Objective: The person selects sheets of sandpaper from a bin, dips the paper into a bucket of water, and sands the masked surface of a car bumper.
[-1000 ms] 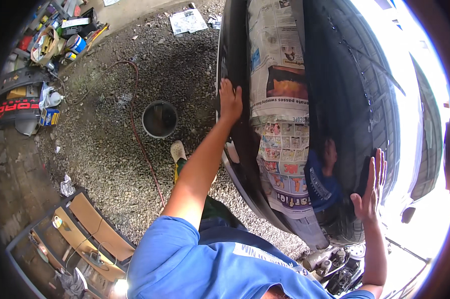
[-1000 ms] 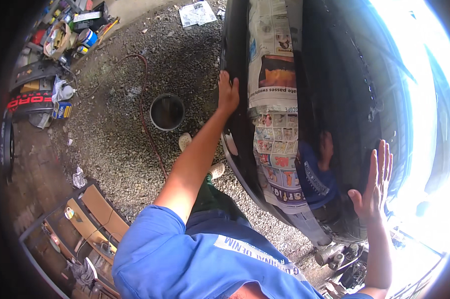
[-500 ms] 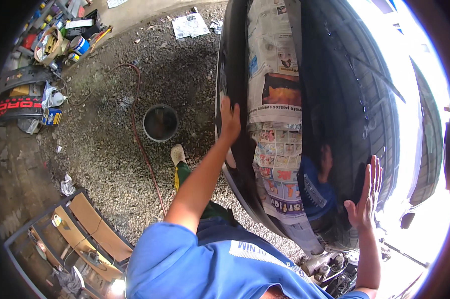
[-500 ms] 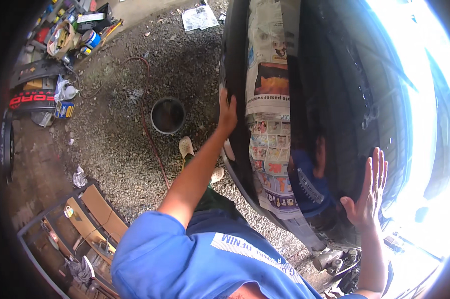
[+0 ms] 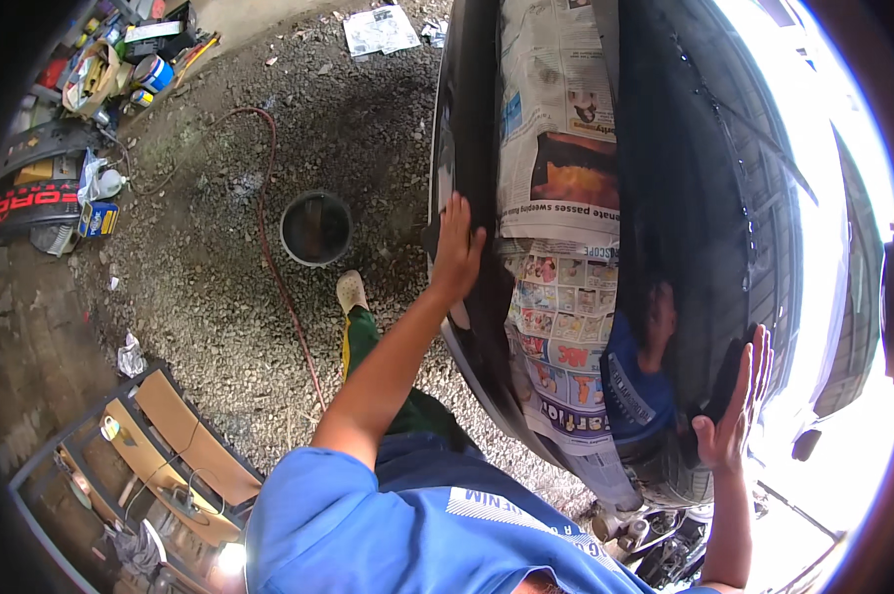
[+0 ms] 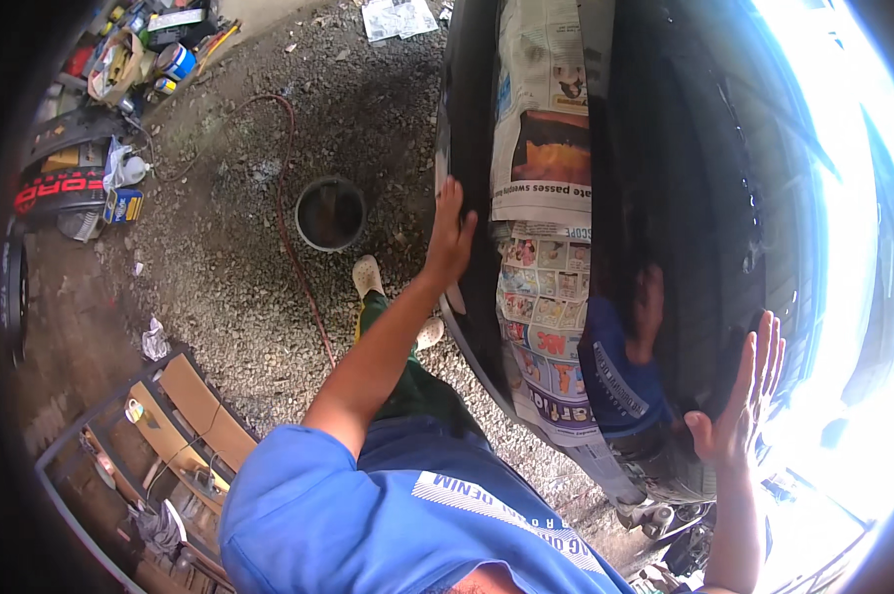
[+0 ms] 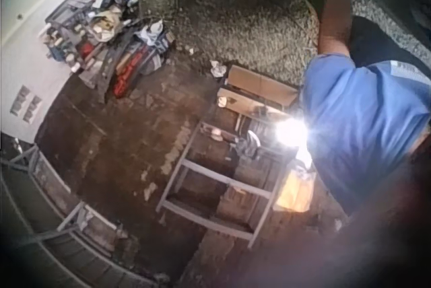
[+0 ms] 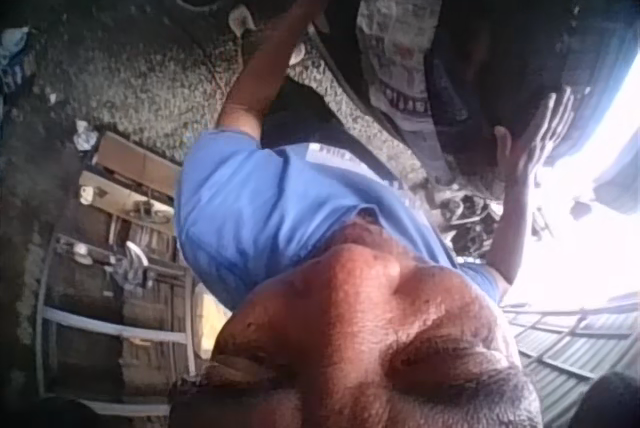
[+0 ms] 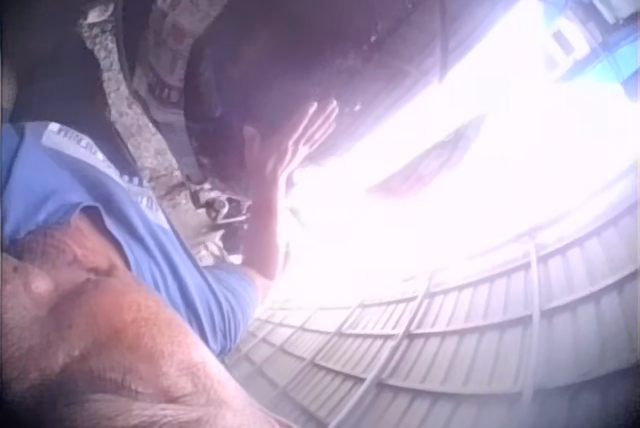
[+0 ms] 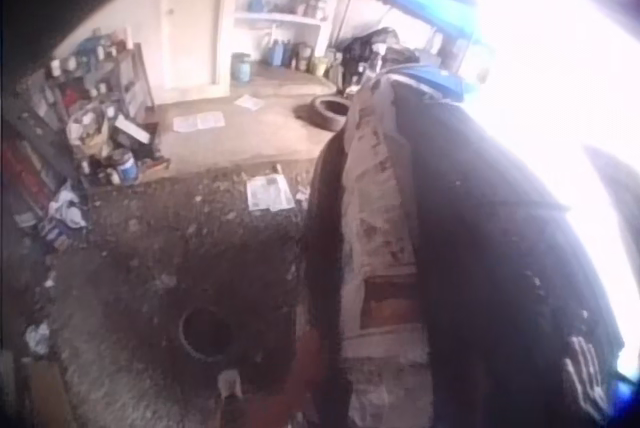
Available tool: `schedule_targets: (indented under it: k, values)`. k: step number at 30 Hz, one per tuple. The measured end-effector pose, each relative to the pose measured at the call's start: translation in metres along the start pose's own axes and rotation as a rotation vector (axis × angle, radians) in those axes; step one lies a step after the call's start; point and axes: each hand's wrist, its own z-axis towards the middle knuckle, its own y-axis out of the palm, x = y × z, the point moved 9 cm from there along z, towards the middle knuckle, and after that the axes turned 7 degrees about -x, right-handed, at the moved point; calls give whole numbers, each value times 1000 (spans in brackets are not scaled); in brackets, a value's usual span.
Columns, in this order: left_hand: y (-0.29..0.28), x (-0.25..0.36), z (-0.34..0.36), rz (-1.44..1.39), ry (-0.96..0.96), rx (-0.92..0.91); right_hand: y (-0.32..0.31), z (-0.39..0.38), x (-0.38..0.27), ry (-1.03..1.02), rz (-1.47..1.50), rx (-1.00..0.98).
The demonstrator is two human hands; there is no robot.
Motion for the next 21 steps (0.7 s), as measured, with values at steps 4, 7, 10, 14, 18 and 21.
schedule_targets:
  k: [4, 7, 10, 14, 18, 21]
  values:
    - [-10, -2, 3, 73, 33, 7, 2, 4, -1, -10, 6, -2]
    - [-40, -18, 73, 136, 38, 3, -1, 11, -6, -47, 9, -1]
    - [-35, -16, 69, 146, 42, -40, 2, 9, -2, -31, 10, -21]
    - [-9, 1, -13, 193, 185, -60, 3, 3, 2, 1, 30, -18]
    - [-5, -1, -5, 200, 135, -72, 3, 1, 2, 2, 15, -31]
    - [-33, -21, 87, 244, 67, -46, 2, 7, -1, -15, 4, -20]
